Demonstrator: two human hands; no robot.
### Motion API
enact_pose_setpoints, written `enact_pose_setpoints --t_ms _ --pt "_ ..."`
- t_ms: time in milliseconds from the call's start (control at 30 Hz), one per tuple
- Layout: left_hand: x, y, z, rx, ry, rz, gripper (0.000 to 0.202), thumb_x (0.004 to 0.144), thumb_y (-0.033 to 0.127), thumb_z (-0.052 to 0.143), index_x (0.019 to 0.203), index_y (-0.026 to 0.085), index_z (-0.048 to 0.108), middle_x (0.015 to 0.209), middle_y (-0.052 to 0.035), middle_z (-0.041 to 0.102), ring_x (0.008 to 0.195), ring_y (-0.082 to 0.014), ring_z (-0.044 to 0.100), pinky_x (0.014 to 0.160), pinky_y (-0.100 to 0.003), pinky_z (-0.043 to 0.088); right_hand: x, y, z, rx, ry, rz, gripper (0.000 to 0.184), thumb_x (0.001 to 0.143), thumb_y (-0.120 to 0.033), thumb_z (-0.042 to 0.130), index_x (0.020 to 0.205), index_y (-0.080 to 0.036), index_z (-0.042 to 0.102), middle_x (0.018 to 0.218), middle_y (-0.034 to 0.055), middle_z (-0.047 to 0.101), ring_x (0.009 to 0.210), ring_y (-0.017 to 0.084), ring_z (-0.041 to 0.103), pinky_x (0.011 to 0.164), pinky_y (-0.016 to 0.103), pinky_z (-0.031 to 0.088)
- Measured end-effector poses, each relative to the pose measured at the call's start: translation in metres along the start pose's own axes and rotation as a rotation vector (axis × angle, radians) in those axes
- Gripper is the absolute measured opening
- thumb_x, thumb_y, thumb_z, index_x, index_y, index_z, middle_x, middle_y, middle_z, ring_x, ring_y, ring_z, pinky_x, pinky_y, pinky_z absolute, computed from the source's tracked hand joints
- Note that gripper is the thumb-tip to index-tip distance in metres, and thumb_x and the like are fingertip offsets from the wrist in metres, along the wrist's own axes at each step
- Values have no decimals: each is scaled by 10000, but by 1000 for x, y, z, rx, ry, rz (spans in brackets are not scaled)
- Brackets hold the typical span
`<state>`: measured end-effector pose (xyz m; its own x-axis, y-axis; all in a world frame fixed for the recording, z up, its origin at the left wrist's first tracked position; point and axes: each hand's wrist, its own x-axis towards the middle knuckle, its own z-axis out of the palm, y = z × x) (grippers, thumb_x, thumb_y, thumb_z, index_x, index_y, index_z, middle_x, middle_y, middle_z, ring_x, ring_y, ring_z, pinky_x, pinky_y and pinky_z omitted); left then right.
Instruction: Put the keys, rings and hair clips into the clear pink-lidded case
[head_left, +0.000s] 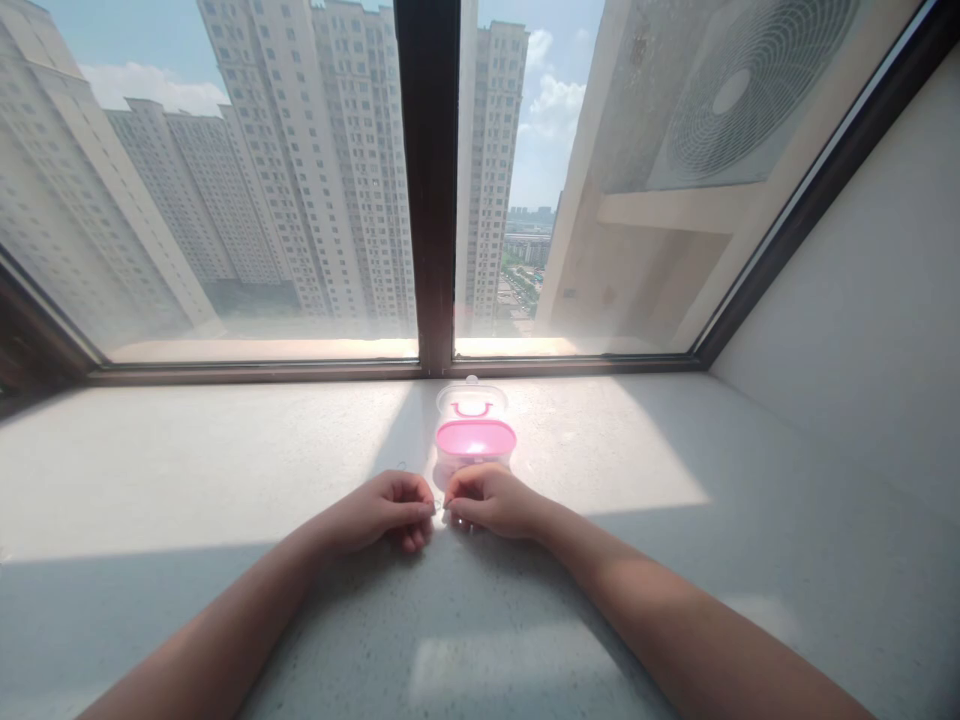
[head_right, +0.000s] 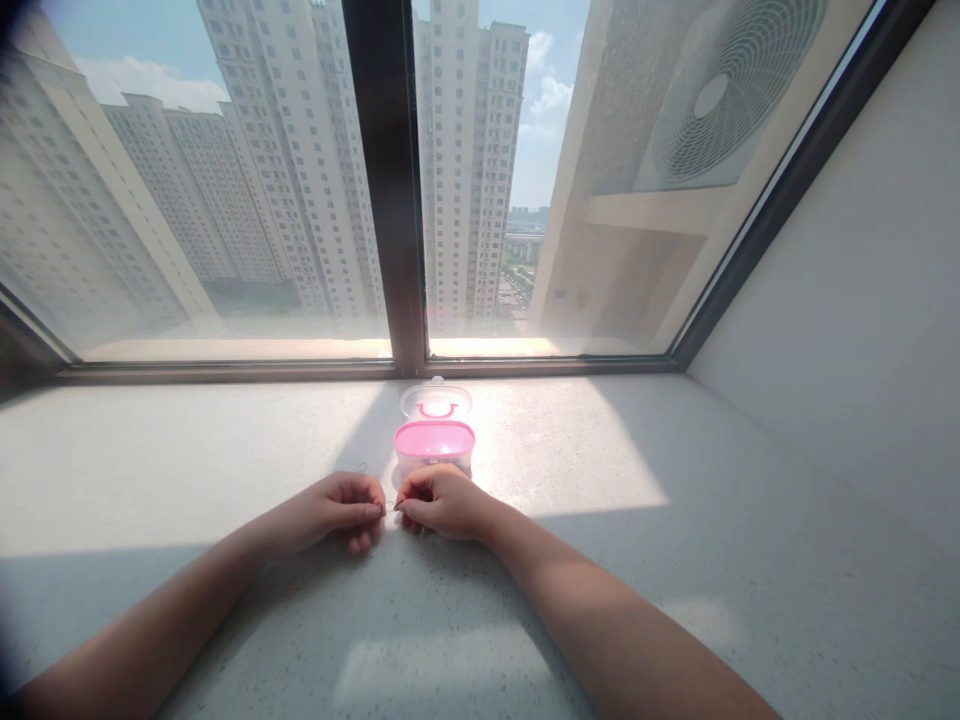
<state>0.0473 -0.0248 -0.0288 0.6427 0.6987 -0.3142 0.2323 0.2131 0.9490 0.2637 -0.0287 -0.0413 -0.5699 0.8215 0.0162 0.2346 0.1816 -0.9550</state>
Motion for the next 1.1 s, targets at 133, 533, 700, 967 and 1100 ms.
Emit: enact_pose_setpoints --t_ms 133,533,700,967,1100 --pt "-1 3 1 6 0 -6 343 743 441 694 847 130 593 686 -41 671 582 -132 615 602 -259 492 0 -1 0 10 -4 8 75 780 -179 592 731 -139 632 585 -6 613 485 91 545 450 181 421" --pt "0 -1 -1 5 -16 0 303 785 411 663 859 129 579 687 -48 675 582 -129 619 601 -253 493 0 -1 1 22 3 14 66 775 -162 579 733 -136 624 592 1 618 486 99 557 441 184 416" --pt "0 0 -1 8 -12 -1 298 784 404 663 859 127 584 685 -49 677 581 -128 618 599 -250 492 0 -2 0 14 2 8 64 775 -153 578 731 -137 622 585 -3 612 483 96 558 438 179 414" --pt "0 1 0 5 -16 -1 283 785 387 661 855 126 574 684 -43 673 583 -125 619 603 -250 496 0 -2 0 17 -3 0 69 776 -140 575 726 -132 622 578 -2 609 470 92 545 435 178 407" --pt "0 2 1 18 -12 -2 280 790 385 655 856 125 575 685 -45 674 581 -126 619 600 -250 496 0 0 0 9 -4 -8 70 781 -145 571 737 -135 625 585 2 615 480 100 557 437 180 411"
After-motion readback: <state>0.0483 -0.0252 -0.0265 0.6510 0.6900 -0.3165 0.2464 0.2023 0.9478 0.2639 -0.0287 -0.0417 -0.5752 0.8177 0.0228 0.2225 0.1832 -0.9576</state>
